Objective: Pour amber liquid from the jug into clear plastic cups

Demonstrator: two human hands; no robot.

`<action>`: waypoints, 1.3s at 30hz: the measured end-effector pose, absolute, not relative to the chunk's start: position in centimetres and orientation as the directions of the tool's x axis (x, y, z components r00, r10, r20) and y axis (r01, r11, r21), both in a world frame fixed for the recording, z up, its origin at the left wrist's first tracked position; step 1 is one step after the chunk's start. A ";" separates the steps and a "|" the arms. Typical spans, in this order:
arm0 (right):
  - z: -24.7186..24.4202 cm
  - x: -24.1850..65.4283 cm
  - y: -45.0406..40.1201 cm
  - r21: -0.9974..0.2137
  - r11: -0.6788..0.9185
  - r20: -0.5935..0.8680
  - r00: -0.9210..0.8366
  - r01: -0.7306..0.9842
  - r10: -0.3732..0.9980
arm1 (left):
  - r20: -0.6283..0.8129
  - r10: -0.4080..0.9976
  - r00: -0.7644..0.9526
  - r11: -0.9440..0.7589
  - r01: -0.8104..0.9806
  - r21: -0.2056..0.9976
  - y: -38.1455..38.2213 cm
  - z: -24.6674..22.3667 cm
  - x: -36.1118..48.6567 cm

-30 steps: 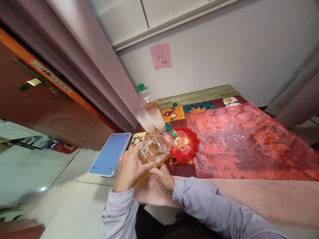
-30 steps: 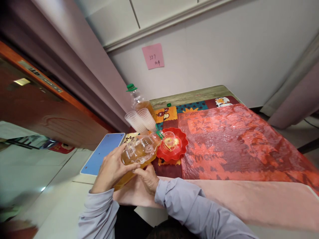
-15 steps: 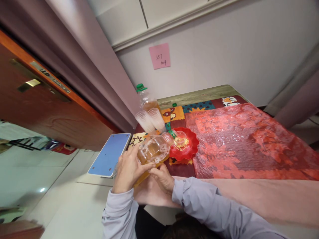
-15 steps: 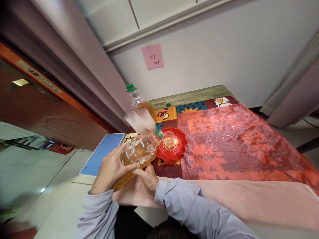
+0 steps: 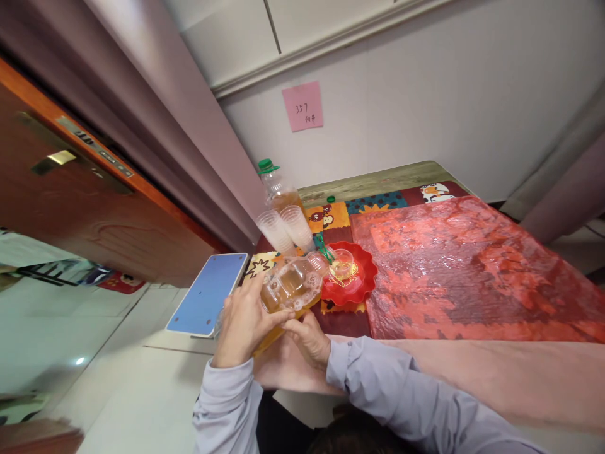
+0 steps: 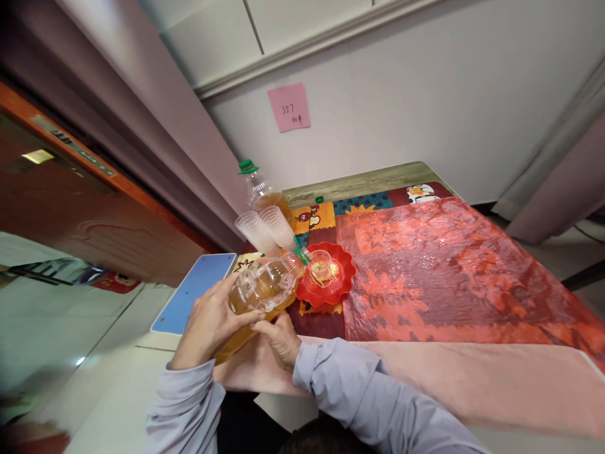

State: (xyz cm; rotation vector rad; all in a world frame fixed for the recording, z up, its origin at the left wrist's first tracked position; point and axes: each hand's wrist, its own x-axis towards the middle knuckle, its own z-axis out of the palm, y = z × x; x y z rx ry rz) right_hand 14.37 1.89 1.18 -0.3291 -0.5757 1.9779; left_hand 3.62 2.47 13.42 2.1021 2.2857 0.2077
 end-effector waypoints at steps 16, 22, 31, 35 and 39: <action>1.1 14.3 1.8 -0.506 -0.376 0.029 -0.451 -0.776 0.892 | 0.074 0.994 -0.077 0.069 0.992 0.106 2.6 13.3 3.5; 1.4 14.4 1.8 -0.511 -0.374 0.032 -0.452 -0.774 0.891 | 0.096 0.992 -0.086 0.075 0.990 0.120 2.5 13.2 3.5; 1.3 14.4 1.8 -0.520 -0.372 0.012 -0.442 -0.769 0.897 | 0.083 0.993 -0.081 0.070 0.989 0.132 2.5 13.2 3.5; 1.5 14.4 1.8 -0.514 -0.378 0.014 -0.448 -0.770 0.894 | 0.095 0.993 -0.067 0.054 0.989 0.136 2.6 13.2 3.4; 1.5 14.5 1.8 -0.520 -0.379 -0.003 -0.442 -0.766 0.897 | 0.101 0.992 -0.074 0.060 0.989 0.137 2.6 13.2 3.5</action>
